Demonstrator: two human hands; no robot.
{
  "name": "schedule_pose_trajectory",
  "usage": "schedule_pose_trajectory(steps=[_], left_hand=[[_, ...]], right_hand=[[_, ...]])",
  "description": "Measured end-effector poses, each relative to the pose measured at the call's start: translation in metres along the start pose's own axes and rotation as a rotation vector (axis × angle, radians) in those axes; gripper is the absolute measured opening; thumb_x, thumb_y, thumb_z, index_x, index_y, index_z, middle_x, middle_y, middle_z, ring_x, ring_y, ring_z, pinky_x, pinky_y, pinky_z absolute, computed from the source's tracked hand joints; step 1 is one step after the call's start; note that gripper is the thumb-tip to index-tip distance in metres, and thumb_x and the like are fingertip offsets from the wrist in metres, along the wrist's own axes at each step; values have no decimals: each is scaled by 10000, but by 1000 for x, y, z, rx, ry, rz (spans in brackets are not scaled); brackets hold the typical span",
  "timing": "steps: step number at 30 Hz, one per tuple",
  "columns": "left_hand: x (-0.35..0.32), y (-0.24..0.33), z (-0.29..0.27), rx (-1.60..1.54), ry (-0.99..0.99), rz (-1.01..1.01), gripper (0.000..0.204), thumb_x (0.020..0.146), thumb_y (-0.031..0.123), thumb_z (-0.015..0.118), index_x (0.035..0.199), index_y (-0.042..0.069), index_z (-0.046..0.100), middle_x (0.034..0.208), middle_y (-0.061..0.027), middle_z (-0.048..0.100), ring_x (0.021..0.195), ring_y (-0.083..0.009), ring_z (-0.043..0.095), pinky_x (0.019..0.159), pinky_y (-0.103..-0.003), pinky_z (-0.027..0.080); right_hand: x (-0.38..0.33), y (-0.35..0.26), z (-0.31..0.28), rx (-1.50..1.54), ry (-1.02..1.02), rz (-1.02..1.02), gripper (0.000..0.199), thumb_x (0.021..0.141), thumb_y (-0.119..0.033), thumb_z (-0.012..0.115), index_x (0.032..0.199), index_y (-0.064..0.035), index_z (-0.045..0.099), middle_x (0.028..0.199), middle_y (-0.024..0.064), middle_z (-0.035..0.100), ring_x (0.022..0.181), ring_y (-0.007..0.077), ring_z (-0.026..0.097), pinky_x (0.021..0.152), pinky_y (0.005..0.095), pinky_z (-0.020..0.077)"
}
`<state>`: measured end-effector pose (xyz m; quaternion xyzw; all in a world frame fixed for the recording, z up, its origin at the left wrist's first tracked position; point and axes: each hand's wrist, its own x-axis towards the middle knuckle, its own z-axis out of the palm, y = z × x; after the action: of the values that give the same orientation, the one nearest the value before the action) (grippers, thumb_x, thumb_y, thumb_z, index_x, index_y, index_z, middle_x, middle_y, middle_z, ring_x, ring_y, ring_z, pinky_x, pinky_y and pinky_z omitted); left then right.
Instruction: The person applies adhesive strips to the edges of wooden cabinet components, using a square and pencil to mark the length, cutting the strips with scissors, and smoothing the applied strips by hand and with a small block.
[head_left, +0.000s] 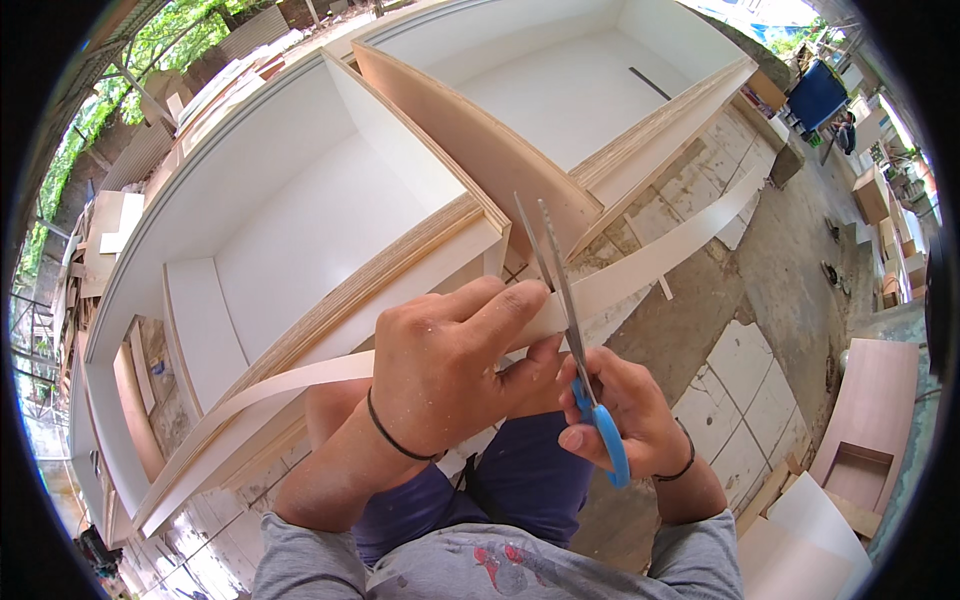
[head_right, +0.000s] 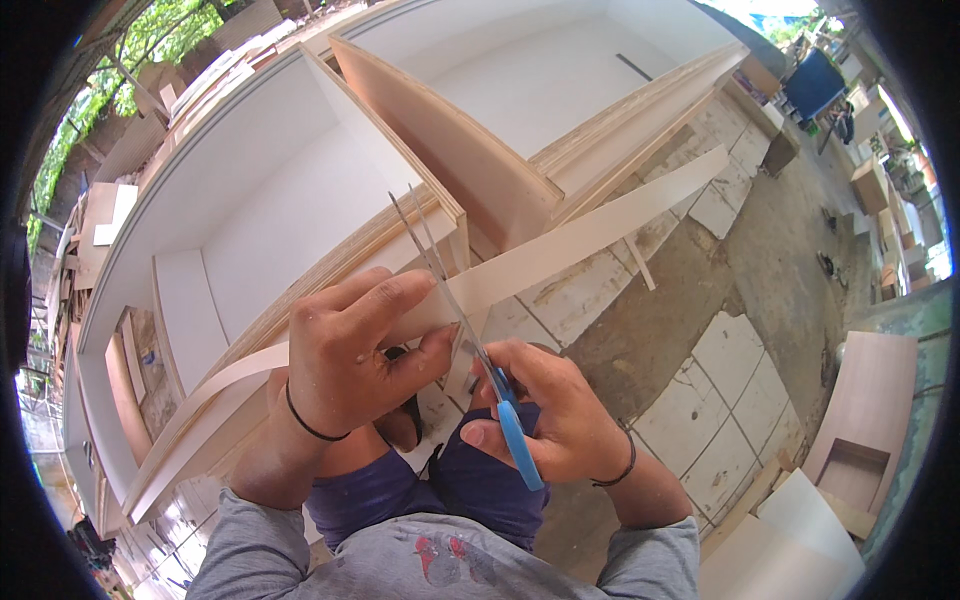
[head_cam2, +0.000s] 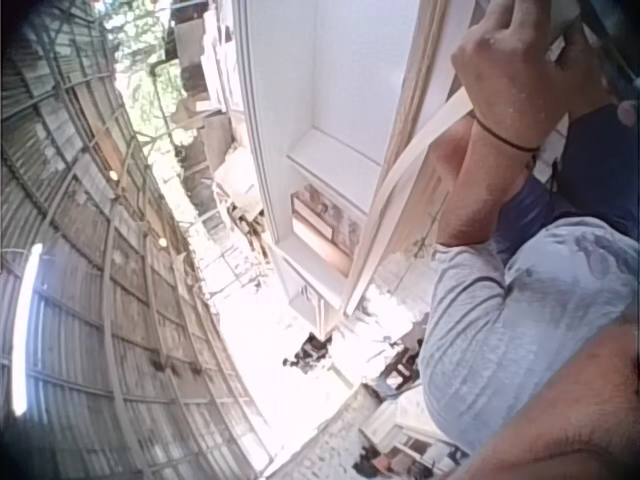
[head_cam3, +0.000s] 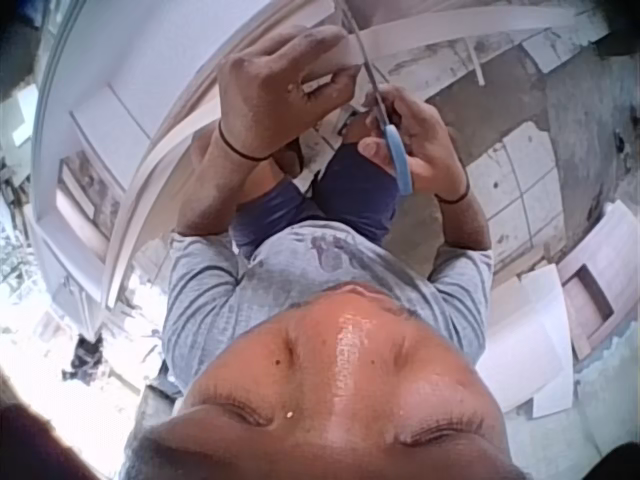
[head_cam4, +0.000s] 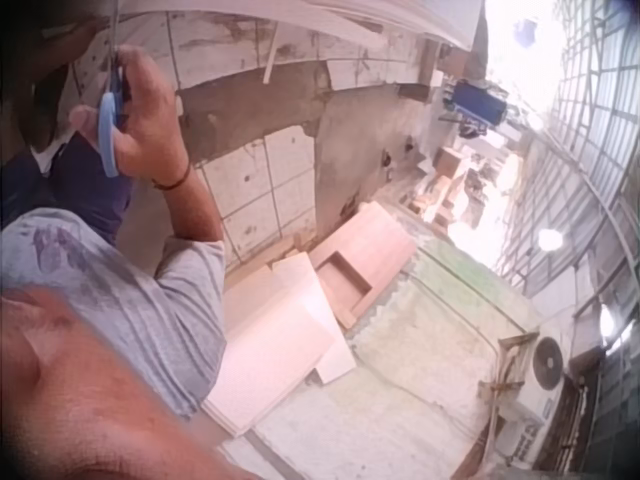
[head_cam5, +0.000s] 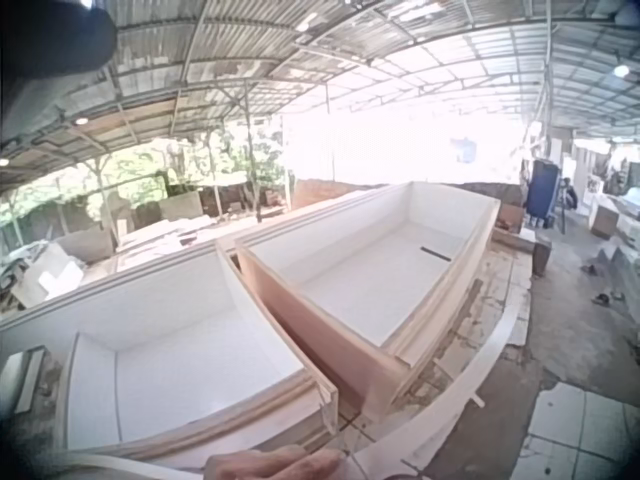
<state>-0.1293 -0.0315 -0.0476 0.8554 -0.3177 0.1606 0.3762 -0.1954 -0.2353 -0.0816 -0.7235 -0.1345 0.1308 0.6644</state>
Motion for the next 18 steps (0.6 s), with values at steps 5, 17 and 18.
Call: schedule_pose_trajectory(steps=[5,17,18], left_hand=[[0,-1,0,-25,4,18,346,657,71,775,976,38,645,683,-90,588,545,-227,603,477,-317,465],[-2,-4,-4,-60,-15,16,356,675,59,777,1004,29,643,713,-99,593,564,-235,613,489,-325,473],[-2,-4,-4,-60,-15,16,356,675,59,777,1004,29,643,713,-99,593,564,-235,613,489,-325,473]], right_hand=[[-1,0,1,-8,13,18,498,781,-248,790,1119,32,554,852,99,595,747,191,618,661,297,519],[6,0,-1,44,-39,-6,675,702,-355,864,1136,41,531,864,102,598,811,169,642,760,305,541],[6,0,-1,44,-39,-5,675,702,-355,864,1136,41,531,864,102,598,811,169,642,760,305,541]])
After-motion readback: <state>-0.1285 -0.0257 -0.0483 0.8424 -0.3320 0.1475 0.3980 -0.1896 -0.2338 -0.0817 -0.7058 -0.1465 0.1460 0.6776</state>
